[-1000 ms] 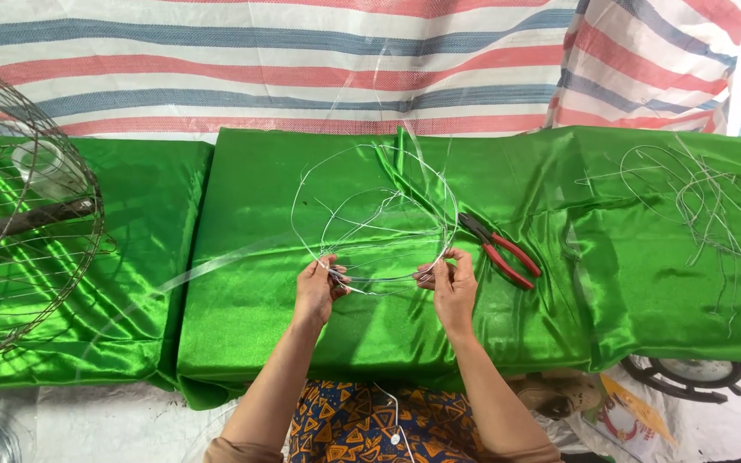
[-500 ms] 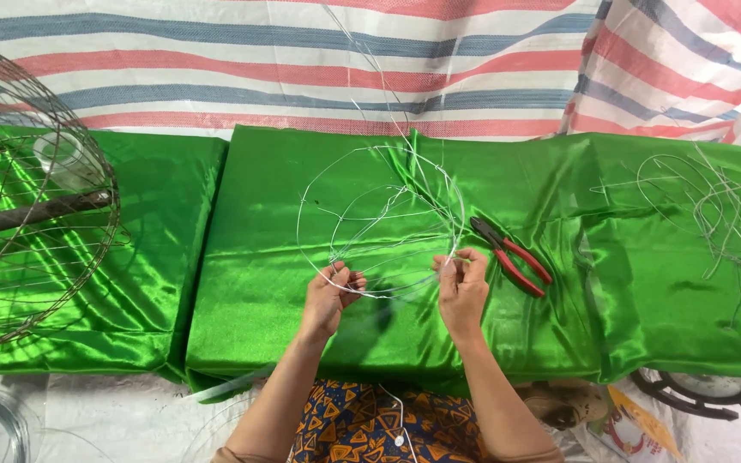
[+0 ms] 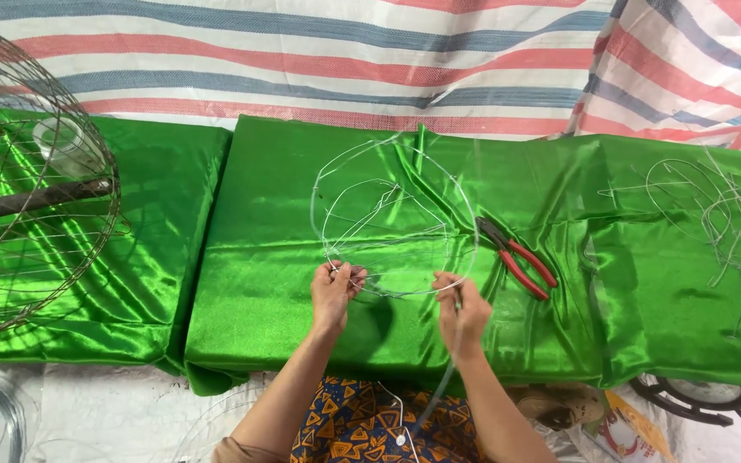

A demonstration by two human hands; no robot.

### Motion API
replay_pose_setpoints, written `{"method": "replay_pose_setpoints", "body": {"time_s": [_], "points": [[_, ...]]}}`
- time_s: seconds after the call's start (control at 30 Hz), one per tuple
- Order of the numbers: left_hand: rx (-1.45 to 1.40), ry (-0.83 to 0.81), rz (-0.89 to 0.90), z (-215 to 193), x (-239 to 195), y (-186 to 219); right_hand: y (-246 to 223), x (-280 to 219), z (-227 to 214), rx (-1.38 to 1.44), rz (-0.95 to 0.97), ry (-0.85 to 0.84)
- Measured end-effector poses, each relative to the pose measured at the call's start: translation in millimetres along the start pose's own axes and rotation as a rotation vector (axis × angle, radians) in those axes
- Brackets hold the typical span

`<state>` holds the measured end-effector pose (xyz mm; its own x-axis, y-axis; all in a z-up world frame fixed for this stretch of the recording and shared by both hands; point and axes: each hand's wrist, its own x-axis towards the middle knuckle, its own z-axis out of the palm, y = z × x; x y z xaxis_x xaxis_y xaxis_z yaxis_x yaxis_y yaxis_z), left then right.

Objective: Connecting and twisting metal wire segments to assemble a wire frame structure using pliers.

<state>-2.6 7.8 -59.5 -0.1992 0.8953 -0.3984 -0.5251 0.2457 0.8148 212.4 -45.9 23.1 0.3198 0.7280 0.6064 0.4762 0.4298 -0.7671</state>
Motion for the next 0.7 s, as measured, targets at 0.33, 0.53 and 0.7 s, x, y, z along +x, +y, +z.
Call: {"method": "replay_pose_setpoints", "body": {"time_s": [0.33,0.53,0.7], "points": [[0.221,-0.069,-0.077,9.1,-20.6,27.4,-16.2,3.4,-1.4,-0.077,-0.495,-0.004],[1.659,-0.065,0.105,-5.1,-27.4,40.9,-16.1,20.2,1.4,-0.095,-0.499,-0.017],[1.299,-0.155,1.439,18.4,-40.9,43.1,-33.0,26.8,10.3,-0.038,-0.600,-0.081]]}}
